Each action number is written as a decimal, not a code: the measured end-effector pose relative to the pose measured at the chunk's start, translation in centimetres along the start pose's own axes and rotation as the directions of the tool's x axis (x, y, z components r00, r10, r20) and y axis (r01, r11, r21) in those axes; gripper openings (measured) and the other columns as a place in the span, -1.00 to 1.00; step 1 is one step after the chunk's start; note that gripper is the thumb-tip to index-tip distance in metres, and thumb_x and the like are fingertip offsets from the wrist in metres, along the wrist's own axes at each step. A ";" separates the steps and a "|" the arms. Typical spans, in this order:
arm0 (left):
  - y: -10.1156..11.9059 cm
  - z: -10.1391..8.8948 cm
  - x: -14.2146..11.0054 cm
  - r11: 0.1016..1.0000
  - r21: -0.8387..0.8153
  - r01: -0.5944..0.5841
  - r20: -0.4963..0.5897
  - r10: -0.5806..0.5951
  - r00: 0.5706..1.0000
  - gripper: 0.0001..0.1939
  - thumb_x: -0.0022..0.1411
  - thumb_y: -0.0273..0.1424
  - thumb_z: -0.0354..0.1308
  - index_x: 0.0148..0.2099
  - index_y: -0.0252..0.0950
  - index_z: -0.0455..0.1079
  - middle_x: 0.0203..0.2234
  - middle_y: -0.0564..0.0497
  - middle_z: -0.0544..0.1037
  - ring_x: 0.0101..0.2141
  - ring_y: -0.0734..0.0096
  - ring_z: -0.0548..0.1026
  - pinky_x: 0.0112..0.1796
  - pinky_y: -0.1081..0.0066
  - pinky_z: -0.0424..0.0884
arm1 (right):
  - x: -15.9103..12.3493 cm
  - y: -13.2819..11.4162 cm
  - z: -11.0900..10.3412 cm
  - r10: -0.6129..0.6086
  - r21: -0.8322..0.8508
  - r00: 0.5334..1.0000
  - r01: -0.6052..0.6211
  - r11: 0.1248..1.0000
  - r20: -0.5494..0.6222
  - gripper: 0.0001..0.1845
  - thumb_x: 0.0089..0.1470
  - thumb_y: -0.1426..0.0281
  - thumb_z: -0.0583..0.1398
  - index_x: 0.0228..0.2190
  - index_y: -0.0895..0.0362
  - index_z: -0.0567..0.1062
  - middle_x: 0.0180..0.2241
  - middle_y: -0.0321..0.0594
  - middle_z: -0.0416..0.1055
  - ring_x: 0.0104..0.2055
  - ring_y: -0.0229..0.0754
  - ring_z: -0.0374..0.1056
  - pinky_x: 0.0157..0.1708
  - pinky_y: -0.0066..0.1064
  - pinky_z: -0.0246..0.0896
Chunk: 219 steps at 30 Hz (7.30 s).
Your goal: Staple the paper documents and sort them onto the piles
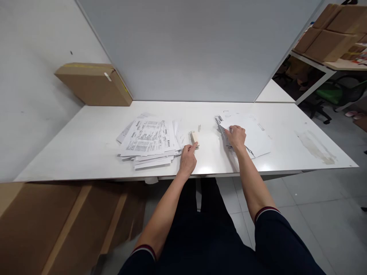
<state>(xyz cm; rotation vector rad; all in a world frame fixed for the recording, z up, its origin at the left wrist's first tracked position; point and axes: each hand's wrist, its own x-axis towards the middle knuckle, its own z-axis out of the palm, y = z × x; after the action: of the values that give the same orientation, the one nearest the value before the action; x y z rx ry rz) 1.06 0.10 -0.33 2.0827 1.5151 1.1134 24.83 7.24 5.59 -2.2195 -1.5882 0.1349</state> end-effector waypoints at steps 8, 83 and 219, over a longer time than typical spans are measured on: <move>0.2 -0.2 0.1 1.000 -0.019 0.011 0.001 -0.011 1.000 -0.46 0.19 -0.64 -0.19 0.18 -0.28 0.24 -0.18 -0.15 0.33 -0.14 0.27 0.33 -0.09 0.25 0.34 | -0.5 -0.1 -1.9 0.007 0.023 0.996 -0.005 1.000 -0.086 -0.60 0.20 0.33 -0.11 -0.28 0.17 0.48 -0.30 0.00 0.44 -0.23 -0.05 0.29 -0.24 -0.29 0.11; 0.8 -3.7 -1.2 -0.025 -0.772 0.635 0.619 -0.255 0.743 -0.65 0.04 -0.31 0.29 -0.12 -0.37 0.49 -0.15 -0.20 0.57 0.05 -0.06 0.38 0.10 -0.04 0.23 | -0.3 7.1 -3.9 0.027 0.262 0.987 -0.069 0.963 0.161 -0.74 -0.13 0.30 0.10 -0.67 0.18 0.43 -0.69 -0.28 0.31 -0.59 -0.28 0.19 -0.51 -0.43 0.02; -0.2 -0.9 0.2 0.830 -0.463 0.310 -0.003 -0.352 0.936 -0.77 0.12 -0.29 0.13 -0.19 -0.28 0.43 -0.40 -0.01 0.56 -0.38 0.42 0.50 -0.32 0.43 0.40 | -15.6 3.2 -1.6 -0.072 0.695 0.799 -0.470 0.544 0.597 -0.69 -0.05 0.18 0.18 -0.33 0.17 0.46 -0.38 -0.22 0.52 -0.30 -0.11 0.43 -0.32 -0.38 0.31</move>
<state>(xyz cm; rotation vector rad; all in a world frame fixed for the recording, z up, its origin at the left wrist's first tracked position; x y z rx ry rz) 0.28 0.23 0.24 1.4092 1.4101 1.2843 22.71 -8.51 3.39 -1.5938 -1.0628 1.4433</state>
